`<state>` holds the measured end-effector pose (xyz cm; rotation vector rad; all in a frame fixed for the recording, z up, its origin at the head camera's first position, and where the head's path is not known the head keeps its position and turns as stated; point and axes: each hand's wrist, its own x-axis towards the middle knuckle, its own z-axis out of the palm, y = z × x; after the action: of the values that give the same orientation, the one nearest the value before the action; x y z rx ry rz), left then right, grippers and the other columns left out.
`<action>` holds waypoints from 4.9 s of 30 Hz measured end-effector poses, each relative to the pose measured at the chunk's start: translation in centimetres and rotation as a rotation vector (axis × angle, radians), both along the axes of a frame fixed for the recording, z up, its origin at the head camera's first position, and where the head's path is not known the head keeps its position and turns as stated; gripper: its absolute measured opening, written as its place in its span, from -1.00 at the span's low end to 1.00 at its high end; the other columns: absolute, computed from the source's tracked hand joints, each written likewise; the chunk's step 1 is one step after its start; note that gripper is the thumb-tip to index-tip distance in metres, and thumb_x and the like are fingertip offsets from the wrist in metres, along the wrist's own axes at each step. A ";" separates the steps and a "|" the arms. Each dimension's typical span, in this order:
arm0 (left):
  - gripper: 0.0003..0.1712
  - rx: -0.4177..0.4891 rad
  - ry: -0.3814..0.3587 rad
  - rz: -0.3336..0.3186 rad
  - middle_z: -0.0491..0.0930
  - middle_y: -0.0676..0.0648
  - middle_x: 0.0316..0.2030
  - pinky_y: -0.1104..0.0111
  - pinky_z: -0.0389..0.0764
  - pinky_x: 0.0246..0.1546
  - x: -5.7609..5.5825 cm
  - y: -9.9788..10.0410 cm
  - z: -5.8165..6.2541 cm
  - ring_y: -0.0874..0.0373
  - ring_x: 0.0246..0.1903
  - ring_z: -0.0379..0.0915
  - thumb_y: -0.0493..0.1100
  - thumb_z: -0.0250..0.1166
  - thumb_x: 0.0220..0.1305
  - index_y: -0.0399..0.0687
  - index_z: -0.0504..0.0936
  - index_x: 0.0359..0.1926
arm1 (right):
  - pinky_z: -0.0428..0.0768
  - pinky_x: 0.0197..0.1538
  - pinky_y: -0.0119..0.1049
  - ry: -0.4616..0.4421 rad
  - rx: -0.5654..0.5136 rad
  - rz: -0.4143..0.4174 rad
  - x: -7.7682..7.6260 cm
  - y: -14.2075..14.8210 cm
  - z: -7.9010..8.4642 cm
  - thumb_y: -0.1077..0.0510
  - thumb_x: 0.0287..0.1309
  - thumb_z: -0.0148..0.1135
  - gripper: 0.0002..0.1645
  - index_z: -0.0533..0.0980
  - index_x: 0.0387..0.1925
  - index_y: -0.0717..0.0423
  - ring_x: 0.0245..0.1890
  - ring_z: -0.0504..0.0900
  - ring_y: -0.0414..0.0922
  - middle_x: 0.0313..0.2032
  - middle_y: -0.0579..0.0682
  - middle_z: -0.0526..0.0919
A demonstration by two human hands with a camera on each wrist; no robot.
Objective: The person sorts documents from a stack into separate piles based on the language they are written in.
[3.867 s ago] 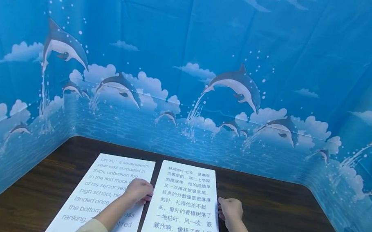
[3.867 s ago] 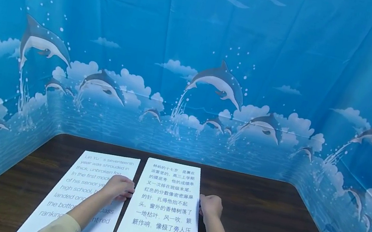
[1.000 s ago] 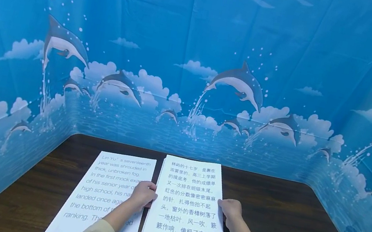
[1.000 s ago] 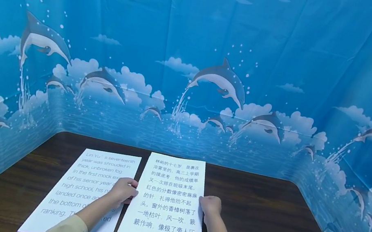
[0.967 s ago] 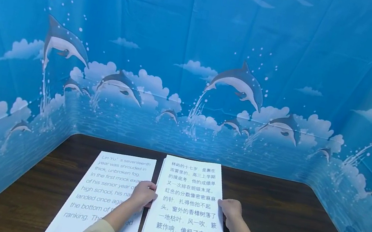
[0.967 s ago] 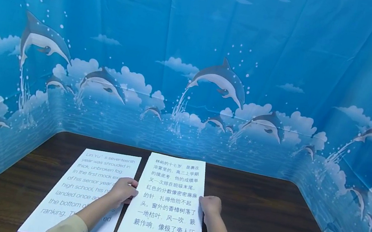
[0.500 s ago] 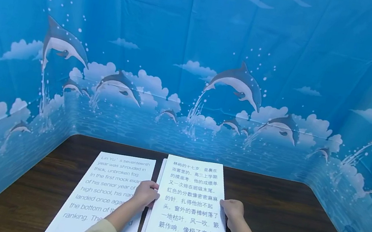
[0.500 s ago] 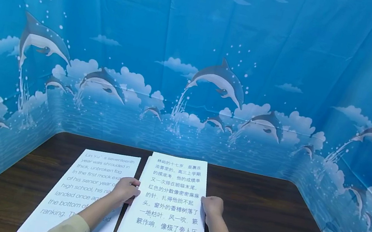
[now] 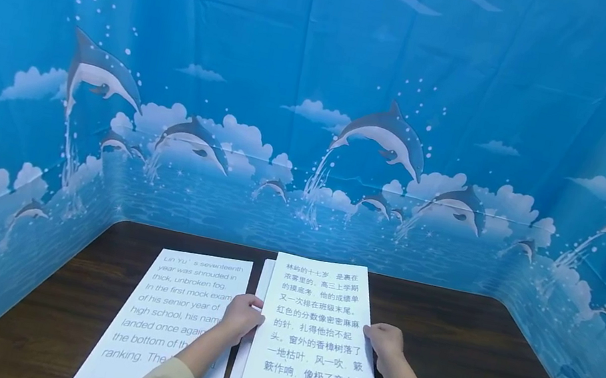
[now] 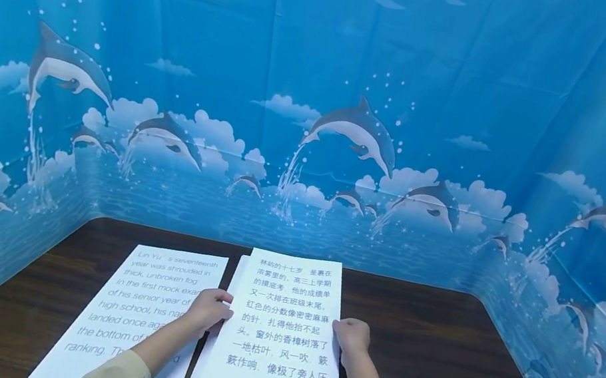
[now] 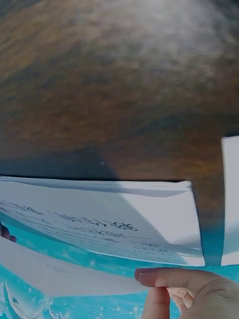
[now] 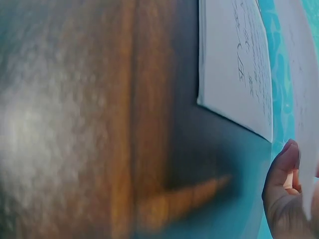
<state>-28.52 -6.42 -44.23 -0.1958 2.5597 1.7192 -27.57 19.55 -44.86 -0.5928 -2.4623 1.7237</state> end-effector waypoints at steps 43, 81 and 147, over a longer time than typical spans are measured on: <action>-0.68 -0.045 0.058 0.001 0.39 -0.12 -0.50 0.45 0.37 -0.75 0.8 5.5 0.2 0.13 -0.66 0.34 -0.41 0.12 -0.11 -0.30 0.48 -0.21 | 0.39 -0.34 -0.17 -0.002 -0.021 -0.019 1.8 5.3 0.3 0.20 0.14 -0.03 -0.70 0.40 -0.20 0.40 -0.42 0.51 -0.01 -0.39 0.16 0.50; -0.67 0.049 0.080 -0.029 0.39 -0.11 -0.57 0.47 0.34 -0.83 2.1 10.5 -0.3 0.17 -0.77 0.32 -0.48 0.07 -0.15 -0.31 0.49 -0.24 | 0.39 -0.34 -0.15 -0.029 0.023 -0.043 3.5 10.6 -0.1 0.17 0.13 0.00 -0.61 0.34 -0.13 0.44 -0.41 0.51 0.01 -0.36 0.20 0.49; -0.79 0.017 0.077 -0.077 0.33 -0.06 -0.57 0.45 0.36 -0.84 3.6 17.4 -1.3 0.17 -0.73 0.29 -0.44 0.10 -0.17 -0.24 0.49 -0.39 | 0.41 -0.38 -0.12 -0.128 0.090 -0.138 4.8 17.8 -1.0 0.20 -0.01 0.14 -0.49 0.29 -0.12 0.55 -0.46 0.48 0.02 -0.45 0.20 0.48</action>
<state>-24.91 11.02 -45.51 -0.0301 2.5678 1.7543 -22.79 37.36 -45.82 -0.8664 -2.4988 1.5619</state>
